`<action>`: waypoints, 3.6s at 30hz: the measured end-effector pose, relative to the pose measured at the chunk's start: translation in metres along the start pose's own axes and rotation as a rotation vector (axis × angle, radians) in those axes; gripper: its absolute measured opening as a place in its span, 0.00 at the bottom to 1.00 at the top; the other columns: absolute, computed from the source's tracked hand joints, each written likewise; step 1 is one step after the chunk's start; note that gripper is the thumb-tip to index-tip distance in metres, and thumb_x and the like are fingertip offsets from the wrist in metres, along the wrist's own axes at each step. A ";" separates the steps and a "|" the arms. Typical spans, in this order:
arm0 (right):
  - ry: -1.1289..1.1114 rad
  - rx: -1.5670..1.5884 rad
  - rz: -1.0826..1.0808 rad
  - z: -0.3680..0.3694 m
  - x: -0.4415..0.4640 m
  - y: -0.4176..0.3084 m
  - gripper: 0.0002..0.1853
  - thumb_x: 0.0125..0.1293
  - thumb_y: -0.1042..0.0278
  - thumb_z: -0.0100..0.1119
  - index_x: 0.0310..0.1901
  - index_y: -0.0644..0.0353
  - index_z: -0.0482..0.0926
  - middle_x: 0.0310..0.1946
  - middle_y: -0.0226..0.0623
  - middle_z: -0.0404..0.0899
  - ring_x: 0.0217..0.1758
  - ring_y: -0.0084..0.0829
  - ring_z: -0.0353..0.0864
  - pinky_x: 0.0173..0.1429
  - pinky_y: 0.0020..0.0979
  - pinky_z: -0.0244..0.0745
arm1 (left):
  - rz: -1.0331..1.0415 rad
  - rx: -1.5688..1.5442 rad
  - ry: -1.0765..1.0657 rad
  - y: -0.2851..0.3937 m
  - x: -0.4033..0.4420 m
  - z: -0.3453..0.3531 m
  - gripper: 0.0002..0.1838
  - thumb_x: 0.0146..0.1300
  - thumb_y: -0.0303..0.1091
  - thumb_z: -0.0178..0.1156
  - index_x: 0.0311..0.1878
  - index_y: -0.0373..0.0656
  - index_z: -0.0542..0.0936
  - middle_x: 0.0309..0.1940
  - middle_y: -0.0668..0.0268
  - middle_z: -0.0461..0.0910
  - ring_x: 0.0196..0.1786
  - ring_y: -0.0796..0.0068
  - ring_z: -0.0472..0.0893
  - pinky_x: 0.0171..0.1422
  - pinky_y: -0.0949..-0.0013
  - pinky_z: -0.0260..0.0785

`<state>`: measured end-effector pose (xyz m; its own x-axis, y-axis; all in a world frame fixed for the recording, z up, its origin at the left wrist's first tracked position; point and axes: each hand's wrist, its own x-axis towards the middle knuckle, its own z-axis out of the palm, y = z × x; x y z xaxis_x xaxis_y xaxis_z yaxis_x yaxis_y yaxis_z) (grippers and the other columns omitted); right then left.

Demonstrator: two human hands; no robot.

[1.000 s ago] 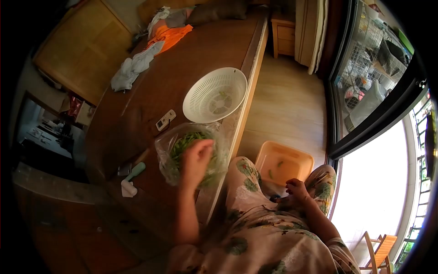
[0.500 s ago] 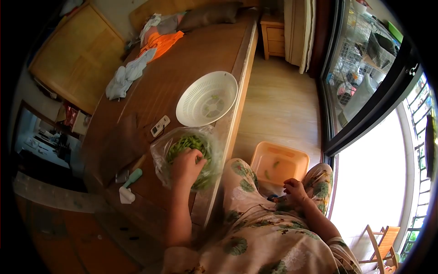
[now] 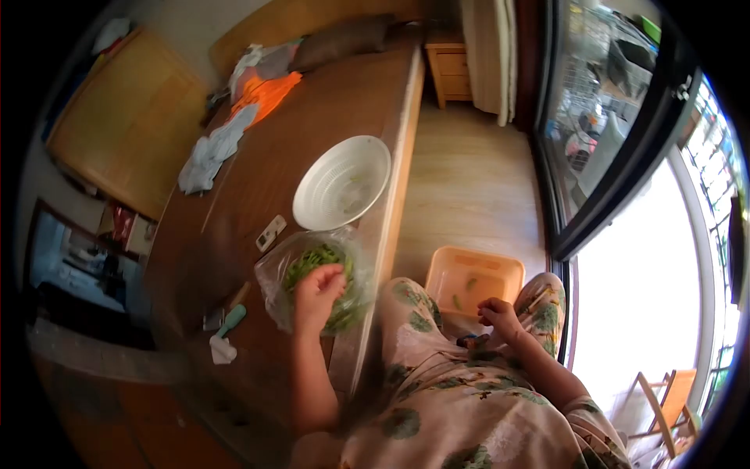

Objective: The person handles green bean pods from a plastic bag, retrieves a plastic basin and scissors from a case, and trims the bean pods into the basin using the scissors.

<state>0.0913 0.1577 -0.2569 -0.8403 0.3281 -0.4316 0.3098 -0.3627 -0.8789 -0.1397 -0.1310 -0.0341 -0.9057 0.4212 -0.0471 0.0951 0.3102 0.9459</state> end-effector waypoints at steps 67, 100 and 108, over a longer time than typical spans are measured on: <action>0.137 -0.096 -0.117 0.042 -0.070 -0.083 0.07 0.62 0.76 0.50 0.32 0.69 0.78 0.19 0.28 0.73 0.19 0.18 0.69 0.24 0.20 0.65 | 0.418 0.491 -0.398 -0.030 -0.082 0.205 0.09 0.61 0.34 0.53 0.33 0.38 0.70 0.26 0.51 0.77 0.30 0.48 0.77 0.33 0.53 0.68; 0.316 -0.202 -0.189 -0.068 0.096 -0.105 0.05 0.61 0.70 0.56 0.35 0.62 0.75 0.27 0.31 0.76 0.33 0.22 0.74 0.39 0.22 0.68 | -0.909 -0.125 -0.158 -0.219 0.152 0.195 0.36 0.67 0.47 0.52 0.71 0.43 0.51 0.72 0.59 0.49 0.72 0.62 0.52 0.68 0.52 0.54; 0.134 -0.083 0.043 -0.076 0.111 -0.130 0.04 0.61 0.75 0.55 0.36 0.64 0.73 0.29 0.34 0.73 0.32 0.22 0.72 0.36 0.23 0.68 | -1.123 0.286 0.047 -0.369 0.174 0.218 0.33 0.64 0.43 0.54 0.69 0.43 0.56 0.68 0.60 0.57 0.67 0.61 0.60 0.67 0.54 0.54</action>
<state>-0.0087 0.3081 -0.2060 -0.7600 0.4296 -0.4877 0.3847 -0.3075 -0.8703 -0.2421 0.0132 -0.4610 -0.5530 -0.2434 -0.7969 -0.6878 0.6732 0.2716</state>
